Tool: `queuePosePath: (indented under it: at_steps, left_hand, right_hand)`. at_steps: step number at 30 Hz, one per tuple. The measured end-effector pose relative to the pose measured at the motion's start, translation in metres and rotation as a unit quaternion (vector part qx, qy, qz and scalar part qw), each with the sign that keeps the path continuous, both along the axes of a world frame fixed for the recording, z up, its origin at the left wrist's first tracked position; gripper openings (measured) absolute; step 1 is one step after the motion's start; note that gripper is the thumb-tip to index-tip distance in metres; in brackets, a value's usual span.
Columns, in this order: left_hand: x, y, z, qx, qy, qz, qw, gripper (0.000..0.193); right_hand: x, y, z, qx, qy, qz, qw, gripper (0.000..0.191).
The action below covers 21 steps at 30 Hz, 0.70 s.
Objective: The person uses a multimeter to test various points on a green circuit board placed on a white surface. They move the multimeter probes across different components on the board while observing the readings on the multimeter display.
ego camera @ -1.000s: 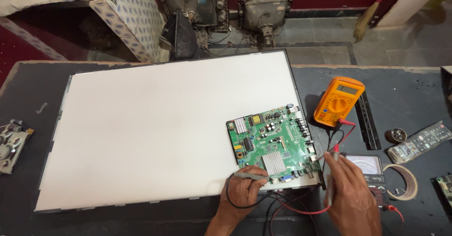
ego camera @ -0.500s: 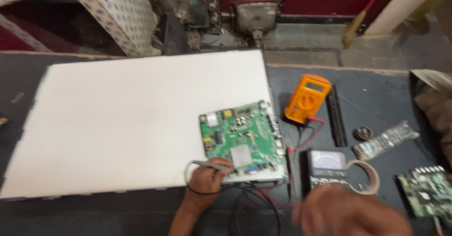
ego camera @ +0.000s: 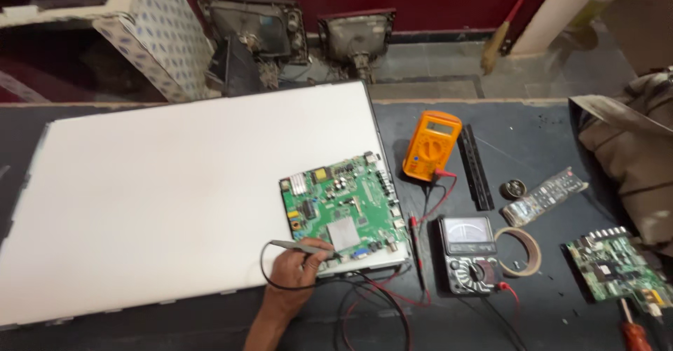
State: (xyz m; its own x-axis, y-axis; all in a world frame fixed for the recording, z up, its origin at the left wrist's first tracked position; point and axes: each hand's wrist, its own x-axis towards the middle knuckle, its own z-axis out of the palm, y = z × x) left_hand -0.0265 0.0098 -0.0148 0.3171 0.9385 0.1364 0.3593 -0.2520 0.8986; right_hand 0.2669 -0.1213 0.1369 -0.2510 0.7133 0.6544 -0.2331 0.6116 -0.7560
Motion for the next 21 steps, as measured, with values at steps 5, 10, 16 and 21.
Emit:
queuePosePath:
  at_steps: [5, 10, 16, 21]
  left_hand:
    - [-0.001, -0.001, 0.004, -0.056, 0.012, -0.001, 0.998, 0.017]
    - [-0.014, 0.000, -0.027, 0.227, 0.117, -0.012, 0.967, 0.013]
    - [0.000, 0.011, -0.079, -0.028, 0.015, -0.038, 0.999, 0.019]
    - [-0.001, 0.011, -0.088, -0.016, 0.002, -0.036, 0.999, 0.026]
  right_hand:
    - [-0.002, -0.011, -0.029, -0.103, -0.120, -0.226, 0.961, 0.036]
    - [0.004, -0.040, -0.042, -0.225, -0.249, -0.417, 0.844, 0.036]
    - [0.045, -0.017, -0.112, -0.359, -0.346, -0.492, 0.714, 0.037]
    - [0.071, -0.003, -0.153, -0.418, -0.377, -0.489, 0.666, 0.038]
